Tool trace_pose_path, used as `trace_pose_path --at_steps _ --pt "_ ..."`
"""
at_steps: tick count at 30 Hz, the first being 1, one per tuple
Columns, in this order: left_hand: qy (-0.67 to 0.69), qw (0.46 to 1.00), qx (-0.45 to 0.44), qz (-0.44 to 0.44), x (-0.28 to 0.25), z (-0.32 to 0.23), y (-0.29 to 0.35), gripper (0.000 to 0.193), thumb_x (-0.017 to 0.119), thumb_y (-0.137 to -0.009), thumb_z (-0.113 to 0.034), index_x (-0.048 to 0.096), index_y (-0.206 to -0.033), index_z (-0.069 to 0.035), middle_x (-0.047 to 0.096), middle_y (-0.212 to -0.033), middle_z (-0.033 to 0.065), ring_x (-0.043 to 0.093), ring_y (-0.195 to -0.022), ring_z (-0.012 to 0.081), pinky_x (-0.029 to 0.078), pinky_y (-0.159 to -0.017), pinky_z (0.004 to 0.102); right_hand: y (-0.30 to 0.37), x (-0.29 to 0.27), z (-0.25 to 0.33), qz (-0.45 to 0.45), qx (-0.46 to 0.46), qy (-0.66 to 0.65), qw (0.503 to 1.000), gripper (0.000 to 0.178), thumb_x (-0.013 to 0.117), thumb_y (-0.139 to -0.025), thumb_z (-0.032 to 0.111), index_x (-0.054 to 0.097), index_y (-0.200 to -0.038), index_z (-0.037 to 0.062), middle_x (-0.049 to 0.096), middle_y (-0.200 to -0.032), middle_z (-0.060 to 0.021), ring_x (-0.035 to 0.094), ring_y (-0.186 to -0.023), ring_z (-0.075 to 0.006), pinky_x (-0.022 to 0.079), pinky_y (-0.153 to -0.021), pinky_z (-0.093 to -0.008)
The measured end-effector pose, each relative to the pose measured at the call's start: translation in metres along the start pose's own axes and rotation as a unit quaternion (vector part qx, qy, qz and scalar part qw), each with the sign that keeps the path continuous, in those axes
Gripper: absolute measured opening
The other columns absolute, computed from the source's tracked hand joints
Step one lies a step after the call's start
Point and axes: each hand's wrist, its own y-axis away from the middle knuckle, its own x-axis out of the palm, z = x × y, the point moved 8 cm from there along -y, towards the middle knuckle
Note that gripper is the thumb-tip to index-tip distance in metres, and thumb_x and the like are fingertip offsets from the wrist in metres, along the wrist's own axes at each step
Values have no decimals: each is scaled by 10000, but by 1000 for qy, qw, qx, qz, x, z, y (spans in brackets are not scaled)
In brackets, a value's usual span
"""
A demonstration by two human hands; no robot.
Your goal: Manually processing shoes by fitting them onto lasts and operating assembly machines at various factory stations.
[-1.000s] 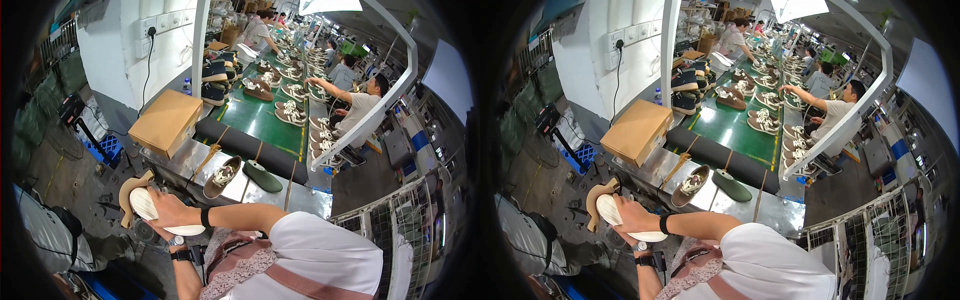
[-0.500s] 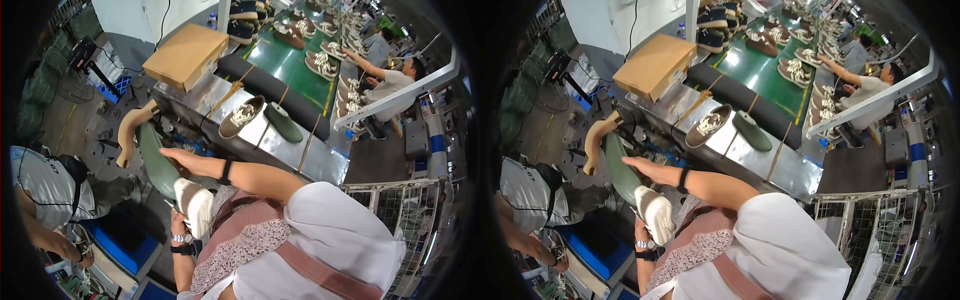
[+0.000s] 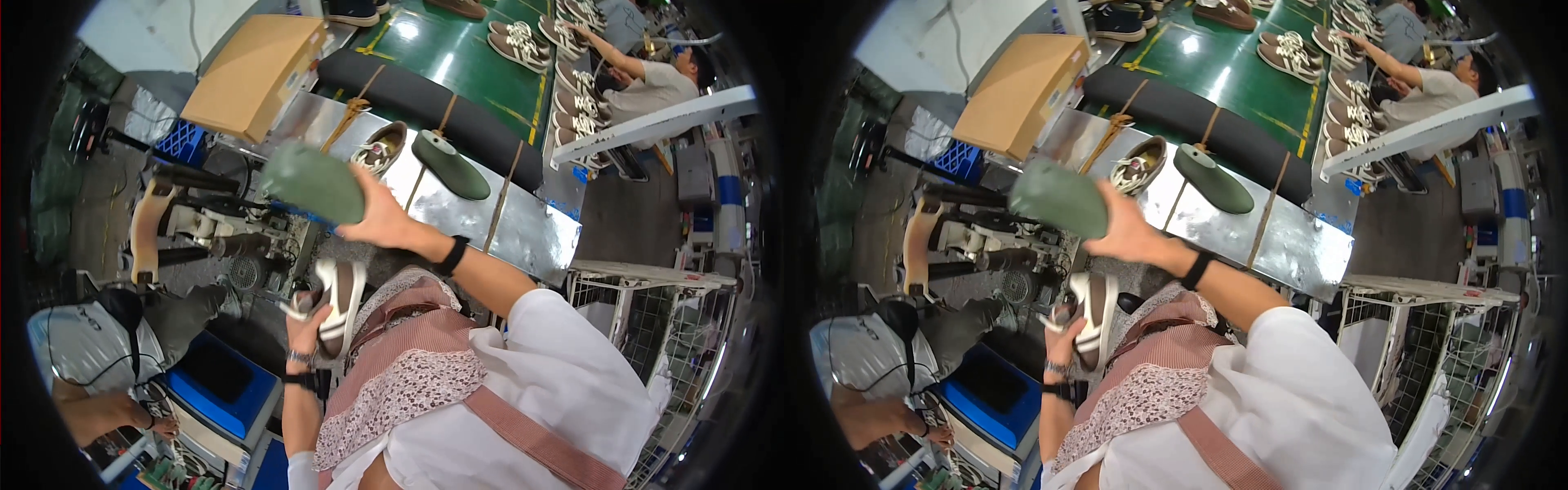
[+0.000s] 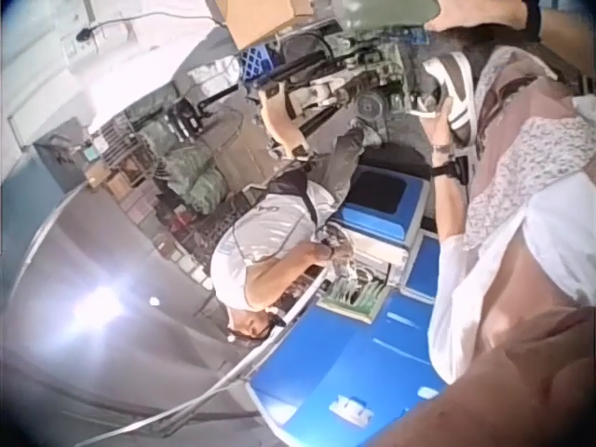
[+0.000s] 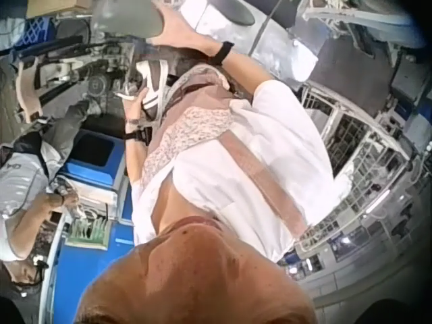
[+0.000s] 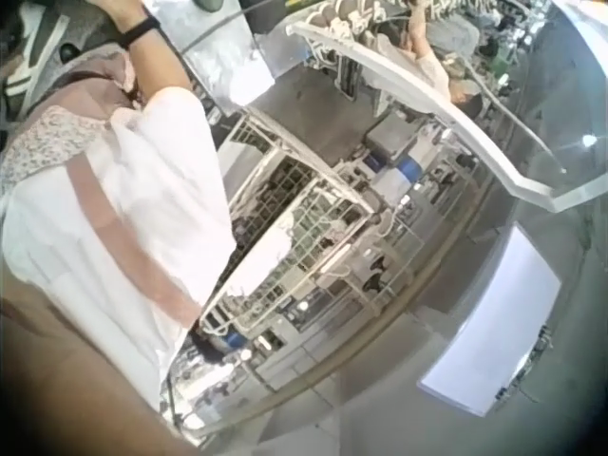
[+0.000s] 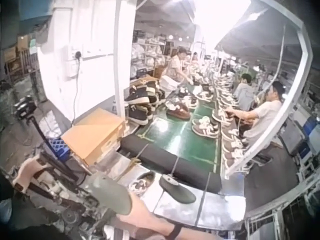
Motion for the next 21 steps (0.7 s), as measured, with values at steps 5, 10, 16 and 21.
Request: trace_pose_path --at_steps 5,10,16,21 --pt "-210 945 235 89 155 -135 -96 588 864 -754 -150 575 -1250 -22 634 -1188 107 619 -1099 253 478 -964 370 23 -185 -95 -266 52 217 938 862 823 -653 182 409 -1387 2 581 -1287 -253 601 -1138 -441 506 -981 -450" --pt "-515 793 305 116 270 -177 -162 563 812 -771 -290 623 -1236 -36 583 -1246 265 562 -1153 430 457 -997 481 49 -256 -178 -300 81 267 912 744 790 -725 111 427 -1370 39 589 -1255 -229 578 -1163 -421 496 -965 -459" --pt "-680 620 348 181 313 -162 -196 529 755 -782 -481 730 -1064 -35 563 -1240 298 565 -1150 436 488 -971 481 72 -248 -217 -271 41 225 935 505 723 -751 -13 547 -1222 30 608 -1212 -197 551 -1181 -408 465 -998 -462" --pt "-730 591 195 283 301 -149 -235 586 742 -797 -554 737 -1058 -29 659 -1145 233 676 -977 369 541 -862 471 79 -237 -222 -291 67 175 938 523 731 -752 14 545 -1240 43 582 -1265 -198 534 -1211 -407 455 -1024 -468"
